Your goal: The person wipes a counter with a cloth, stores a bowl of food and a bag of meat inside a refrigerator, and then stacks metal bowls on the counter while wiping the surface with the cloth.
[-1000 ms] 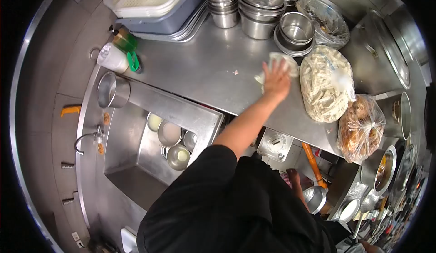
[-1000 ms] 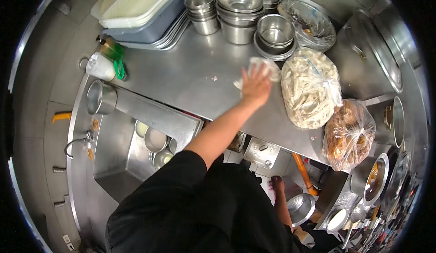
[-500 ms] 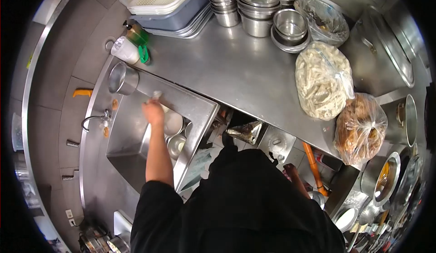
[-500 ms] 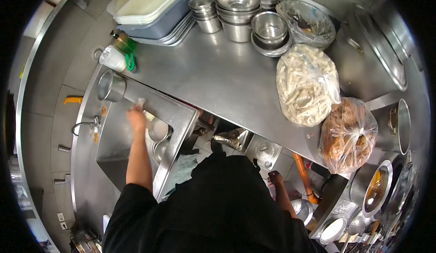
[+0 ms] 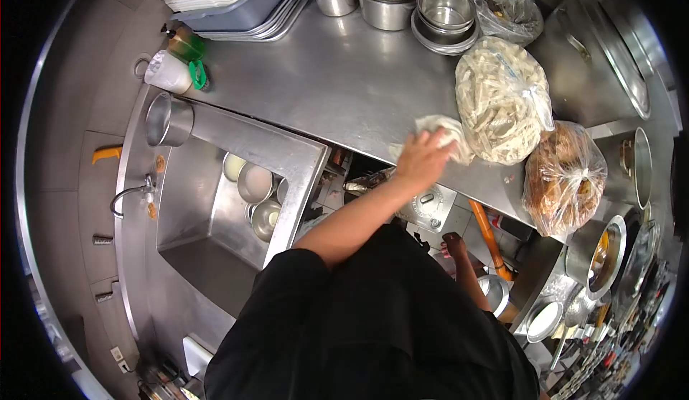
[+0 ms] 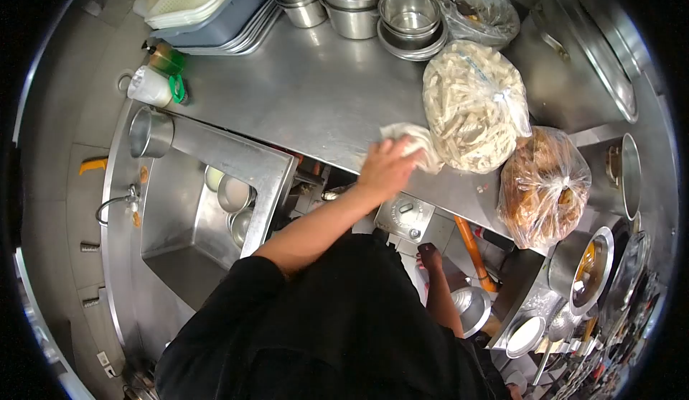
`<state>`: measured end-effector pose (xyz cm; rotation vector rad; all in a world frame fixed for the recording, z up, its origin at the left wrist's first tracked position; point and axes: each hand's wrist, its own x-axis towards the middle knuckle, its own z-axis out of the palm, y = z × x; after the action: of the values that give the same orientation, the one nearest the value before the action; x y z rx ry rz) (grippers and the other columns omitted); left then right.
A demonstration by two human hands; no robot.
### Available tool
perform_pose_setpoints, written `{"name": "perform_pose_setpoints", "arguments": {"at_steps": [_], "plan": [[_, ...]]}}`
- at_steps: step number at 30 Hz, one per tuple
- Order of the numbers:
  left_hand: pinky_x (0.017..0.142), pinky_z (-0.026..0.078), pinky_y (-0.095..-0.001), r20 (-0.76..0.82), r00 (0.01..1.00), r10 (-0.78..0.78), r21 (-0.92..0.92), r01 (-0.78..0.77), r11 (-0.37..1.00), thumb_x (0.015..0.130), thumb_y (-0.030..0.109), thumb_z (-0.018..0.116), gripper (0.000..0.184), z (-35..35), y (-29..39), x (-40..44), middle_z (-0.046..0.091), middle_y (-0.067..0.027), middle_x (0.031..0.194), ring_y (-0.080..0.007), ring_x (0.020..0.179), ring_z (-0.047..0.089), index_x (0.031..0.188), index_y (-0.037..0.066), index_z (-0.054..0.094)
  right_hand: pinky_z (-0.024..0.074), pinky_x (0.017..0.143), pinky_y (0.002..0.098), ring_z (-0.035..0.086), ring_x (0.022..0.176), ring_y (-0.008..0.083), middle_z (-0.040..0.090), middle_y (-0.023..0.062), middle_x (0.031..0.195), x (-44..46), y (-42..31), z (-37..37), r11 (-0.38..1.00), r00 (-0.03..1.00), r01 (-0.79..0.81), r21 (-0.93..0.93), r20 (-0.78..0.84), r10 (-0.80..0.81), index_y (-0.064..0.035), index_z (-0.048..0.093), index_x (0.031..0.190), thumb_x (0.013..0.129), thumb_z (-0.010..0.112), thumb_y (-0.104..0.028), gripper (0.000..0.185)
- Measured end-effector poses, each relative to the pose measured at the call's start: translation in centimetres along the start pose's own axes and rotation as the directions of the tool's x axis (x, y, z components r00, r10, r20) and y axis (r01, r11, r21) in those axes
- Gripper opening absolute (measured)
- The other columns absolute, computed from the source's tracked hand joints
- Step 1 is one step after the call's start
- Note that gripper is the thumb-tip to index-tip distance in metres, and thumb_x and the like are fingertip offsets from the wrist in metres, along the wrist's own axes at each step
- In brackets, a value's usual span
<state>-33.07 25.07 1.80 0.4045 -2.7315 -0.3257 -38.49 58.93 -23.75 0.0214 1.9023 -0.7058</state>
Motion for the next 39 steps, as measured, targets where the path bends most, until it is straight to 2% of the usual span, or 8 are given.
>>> {"name": "perform_pose_setpoints", "arguments": {"at_steps": [5,7,12,22,29,35,36,39], "plan": [[0.104,0.039,-0.049,-0.057,0.913,-0.404,0.181,0.408,0.895,0.094,0.032,0.057,0.04,-4.8,-11.4,-3.5,0.049,-0.0095,0.142,-0.0338,0.125,0.047,0.134,0.026,0.059,0.0545,0.05,0.0351,0.066,0.062,0.0201,0.068,0.012,0.087,-1.1,1.5,1.6,0.993,0.998,0.01,0.115,0.056,-0.017,-0.0057,0.059,0.113,0.093,0.057,-0.032,0.034],[0.102,0.04,-0.0503,-0.321,0.856,-0.406,0.373,0.508,0.777,0.097,0.034,0.052,0.037,-5.1,-19.1,-6.2,0.056,-0.0104,0.133,-0.0341,0.123,0.049,0.132,0.025,0.062,0.0542,0.049,0.0359,0.066,0.061,0.0203,0.068,0.0117,0.085,-0.8,3.1,1.4,0.997,0.995,-0.075,-0.025,0.058,0.076,-0.0054,0.059,0.113,0.092,0.059,-0.03,0.032],[0.103,0.041,-0.0477,-0.394,0.44,-0.807,0.114,0.895,0.432,0.098,0.035,0.05,0.037,-11.9,-26.7,-10.2,0.057,-0.023,0.127,-0.039,0.118,0.053,0.124,0.015,0.067,0.0554,0.05,0.0364,0.066,0.06,0.0206,0.068,0.0096,0.081,-0.8,4.7,-0.7,0.993,0.993,-0.116,0.011,-0.034,0.116,-0.0067,0.059,0.112,0.092,0.06,-0.029,0.03],[0.099,0.039,-0.052,-0.133,0.953,-0.272,0.113,0.287,0.951,0.092,0.037,0.058,0.042,-1.6,-12.3,7.3,0.052,-0.0108,0.136,-0.0329,0.119,0.05,0.131,0.022,0.061,0.0576,0.054,0.0385,0.067,0.064,0.0212,0.068,0.0095,0.087,-0.1,0.4,-1.0,0.985,0.984,-0.158,-0.072,-0.095,0.151,-0.0089,0.059,0.117,0.095,0.057,-0.032,0.032],[0.1,0.04,-0.0516,-0.291,0.671,-0.682,0.295,0.741,0.603,0.096,0.035,0.051,0.04,-6.4,-25.6,2.8,0.051,-0.012,0.136,-0.0333,0.124,0.049,0.132,0.019,0.06,0.0552,0.05,0.0353,0.064,0.059,0.0162,0.068,0.0091,0.086,-1.3,-5.6,4.3,0.998,0.997,0.068,0.013,0.038,-0.068,-0.0048,0.061,0.109,0.092,0.057,-0.031,0.031],[0.097,0.048,-0.0473,-0.397,0.384,-0.834,0.263,0.918,0.298,0.094,0.031,0.056,0.034,-15.9,-29.8,-15.9,0.057,-0.0193,0.123,-0.0379,0.115,0.055,0.121,0.013,0.065,0.0549,0.049,0.0354,0.066,0.061,0.0185,0.069,0.0099,0.085,6.1,3.7,0.3,0.774,0.885,0.456,-0.44,0.319,-0.34,-0.0067,0.059,0.114,0.092,0.061,-0.028,0.031],[0.097,0.048,-0.047,-0.408,0.339,-0.848,0.122,0.94,0.317,0.094,0.03,0.056,0.032,-17.1,-28.5,-18.4,0.058,-0.0209,0.12,-0.0383,0.114,0.056,0.118,0.012,0.066,0.0551,0.048,0.0362,0.065,0.061,0.018,0.068,0.0091,0.084,2.0,-0.8,-0.1,0.895,0.983,0.146,-0.421,0.165,-0.082,-0.0096,0.058,0.116,0.094,0.061,-0.029,0.03],[0.097,0.047,-0.0474,-0.429,0.381,-0.819,-0.01,0.905,0.426,0.093,0.028,0.058,0.029,-18.3,-21.3,-21.6,0.06,-0.0235,0.117,-0.0392,0.111,0.057,0.114,0.011,0.069,0.0547,0.048,0.036,0.064,0.059,0.0179,0.066,0.008,0.082,6.9,3.7,-3.0,0.972,0.977,0.085,-0.218,0.207,-0.039,-0.0122,0.057,0.117,0.094,0.061,-0.029,0.029]]}}
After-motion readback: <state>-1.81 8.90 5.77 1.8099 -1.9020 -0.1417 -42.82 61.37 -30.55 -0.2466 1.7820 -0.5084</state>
